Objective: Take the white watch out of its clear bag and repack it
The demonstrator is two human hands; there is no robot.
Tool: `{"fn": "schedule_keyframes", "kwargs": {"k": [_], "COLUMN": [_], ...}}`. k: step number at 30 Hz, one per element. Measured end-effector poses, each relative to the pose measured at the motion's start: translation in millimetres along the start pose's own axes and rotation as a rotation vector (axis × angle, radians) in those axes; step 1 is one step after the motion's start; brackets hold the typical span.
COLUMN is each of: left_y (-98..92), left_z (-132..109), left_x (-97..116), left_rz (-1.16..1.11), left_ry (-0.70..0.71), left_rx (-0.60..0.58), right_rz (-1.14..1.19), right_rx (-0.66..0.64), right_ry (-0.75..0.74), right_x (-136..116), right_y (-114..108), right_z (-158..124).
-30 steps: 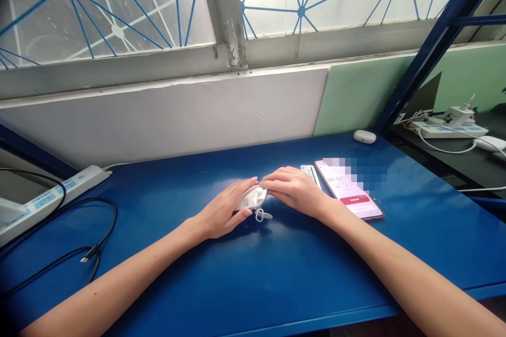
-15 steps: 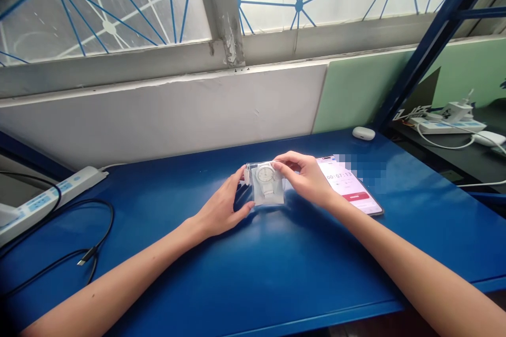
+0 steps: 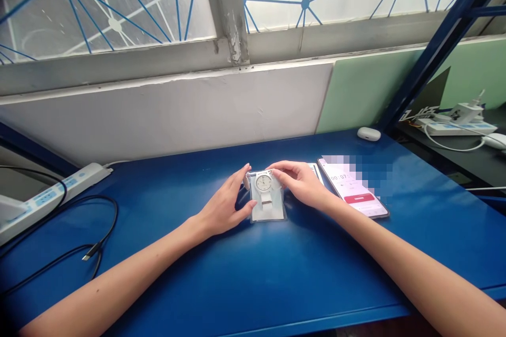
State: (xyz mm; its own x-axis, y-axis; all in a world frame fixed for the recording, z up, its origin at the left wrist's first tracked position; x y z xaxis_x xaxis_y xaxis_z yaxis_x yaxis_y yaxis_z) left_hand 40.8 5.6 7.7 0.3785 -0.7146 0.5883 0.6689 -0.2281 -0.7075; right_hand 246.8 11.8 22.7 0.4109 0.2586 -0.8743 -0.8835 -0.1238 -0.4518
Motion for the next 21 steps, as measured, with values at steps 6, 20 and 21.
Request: {"fn": "schedule_keyframes", "kwargs": {"k": [6, 20, 21], "left_y": [3.6, 2.9, 2.5], "left_z": [0.6, 0.7, 0.9], "left_x": [-0.4, 4.7, 4.7], "left_rz": [0.037, 0.038, 0.039], "left_ry": [0.024, 0.037, 0.028], "left_rx": [-0.088, -0.150, -0.147], "right_rz": [-0.003, -0.110, -0.121], "right_rx": [-0.083, -0.179, -0.157], "right_ry": [0.013, -0.049, -0.043], "right_x": [9.8, 18.3, 19.8], "right_y": [3.8, 5.5, 6.1], "right_z": [0.7, 3.3, 3.3]}}
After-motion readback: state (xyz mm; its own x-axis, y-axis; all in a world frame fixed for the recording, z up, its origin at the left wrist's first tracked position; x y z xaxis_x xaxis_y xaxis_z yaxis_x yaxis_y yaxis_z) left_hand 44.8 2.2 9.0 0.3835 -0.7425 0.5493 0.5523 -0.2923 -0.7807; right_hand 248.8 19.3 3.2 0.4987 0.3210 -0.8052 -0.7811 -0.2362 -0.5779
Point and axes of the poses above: each hand's wrist, its own z-axis towards the middle knuckle, its own y-axis out of the palm, x = y × z, the point moved 4 cm from there along z, towards the middle knuckle, and after that the axes turned 13 degrees about -z, right-handed, at the moved point
